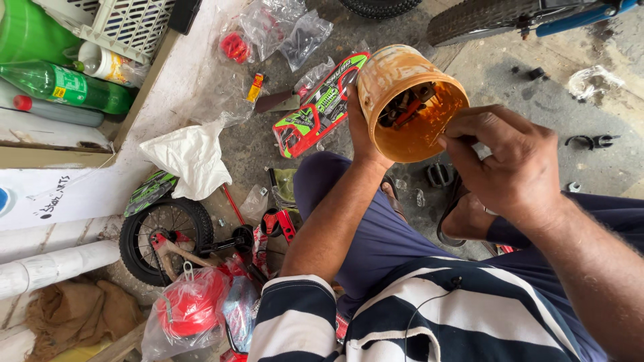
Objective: The person sits on the floor and retrieves a small black bicycle part from a bucket. They then use a wrench to tighten a bolt on the bicycle's crankset, securing the part in place.
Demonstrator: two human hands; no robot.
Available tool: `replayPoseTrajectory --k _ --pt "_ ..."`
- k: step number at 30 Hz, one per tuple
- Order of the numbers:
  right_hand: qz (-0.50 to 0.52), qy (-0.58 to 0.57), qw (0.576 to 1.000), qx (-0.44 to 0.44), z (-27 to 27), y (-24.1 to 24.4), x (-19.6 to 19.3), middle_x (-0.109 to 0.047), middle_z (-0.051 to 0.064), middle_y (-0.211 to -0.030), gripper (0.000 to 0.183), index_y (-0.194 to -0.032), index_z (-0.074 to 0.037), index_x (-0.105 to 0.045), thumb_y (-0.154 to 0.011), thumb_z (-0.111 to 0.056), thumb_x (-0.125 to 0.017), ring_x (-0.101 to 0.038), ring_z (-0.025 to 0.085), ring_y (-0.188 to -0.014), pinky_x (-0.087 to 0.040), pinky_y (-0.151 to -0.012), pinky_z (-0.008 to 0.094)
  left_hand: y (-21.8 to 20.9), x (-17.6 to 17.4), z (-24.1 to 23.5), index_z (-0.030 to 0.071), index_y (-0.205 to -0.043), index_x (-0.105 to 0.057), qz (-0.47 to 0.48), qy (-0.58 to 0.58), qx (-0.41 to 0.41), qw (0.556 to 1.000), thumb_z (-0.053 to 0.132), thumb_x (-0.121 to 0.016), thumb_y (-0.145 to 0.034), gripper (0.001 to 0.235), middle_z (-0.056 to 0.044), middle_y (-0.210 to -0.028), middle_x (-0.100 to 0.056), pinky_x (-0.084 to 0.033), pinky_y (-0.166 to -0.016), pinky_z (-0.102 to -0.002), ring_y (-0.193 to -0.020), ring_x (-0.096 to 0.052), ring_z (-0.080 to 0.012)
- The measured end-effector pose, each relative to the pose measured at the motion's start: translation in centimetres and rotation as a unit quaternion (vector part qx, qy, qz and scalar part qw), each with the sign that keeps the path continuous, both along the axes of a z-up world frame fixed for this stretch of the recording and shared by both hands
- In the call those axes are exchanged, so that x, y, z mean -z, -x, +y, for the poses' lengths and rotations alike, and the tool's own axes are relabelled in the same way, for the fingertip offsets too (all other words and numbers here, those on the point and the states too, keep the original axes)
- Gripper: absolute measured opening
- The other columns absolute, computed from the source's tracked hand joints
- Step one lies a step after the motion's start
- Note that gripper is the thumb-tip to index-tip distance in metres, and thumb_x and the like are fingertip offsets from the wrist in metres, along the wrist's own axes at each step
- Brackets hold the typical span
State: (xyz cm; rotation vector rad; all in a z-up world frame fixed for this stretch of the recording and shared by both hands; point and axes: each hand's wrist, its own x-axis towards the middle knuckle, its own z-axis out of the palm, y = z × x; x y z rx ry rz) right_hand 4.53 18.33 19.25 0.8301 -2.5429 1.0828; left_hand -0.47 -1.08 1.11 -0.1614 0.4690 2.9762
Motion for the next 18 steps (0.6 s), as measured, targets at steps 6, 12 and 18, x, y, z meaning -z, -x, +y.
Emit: replayPoseTrajectory --k 6,12,18 --pt "0.054 0.026 0.998 -0.018 0.1 0.0 1.0 -0.074 0.016 -0.111 0.011 -0.106 0.001 -0.066 -0.098 -0.002 -0.073 -0.076 0.025 -0.093 -0.065 -0.073 0.032 -0.1 0.2 0.3 0.009 -0.151 -0.049 0.005 0.004 0.005 1.000 0.075 -0.027 -0.111 0.081 -0.016 -0.140 -0.060 -0.052 -0.107 -0.051 -0.127 -0.061 -0.0325" --pt "-0.003 0.016 0.998 0.058 0.7 0.6 3.4 -0.069 0.019 -0.084 0.040 -0.121 0.012 -0.058 -0.101 -0.018 -0.075 -0.070 0.021 -0.067 -0.061 -0.055 0.032 0.0 0.6 0.0 0.009 -0.153 -0.049 0.013 0.001 -0.025 1.000 0.070 -0.029 -0.115 0.075 -0.015 -0.143 -0.059 -0.051 -0.110 -0.048 -0.130 -0.059 -0.0304" --pt "0.041 -0.070 0.996 0.042 0.0 1.8 3.3 -0.070 0.013 -0.085 0.028 -0.134 0.007 -0.061 -0.109 -0.005 -0.060 -0.068 0.018 -0.067 -0.057 -0.052 0.031 -0.1 0.7 0.0 0.010 -0.152 -0.050 -0.008 0.014 -0.025 1.000 0.069 -0.033 -0.112 0.073 -0.013 -0.146 -0.057 -0.049 -0.111 -0.048 -0.132 -0.058 -0.0302"
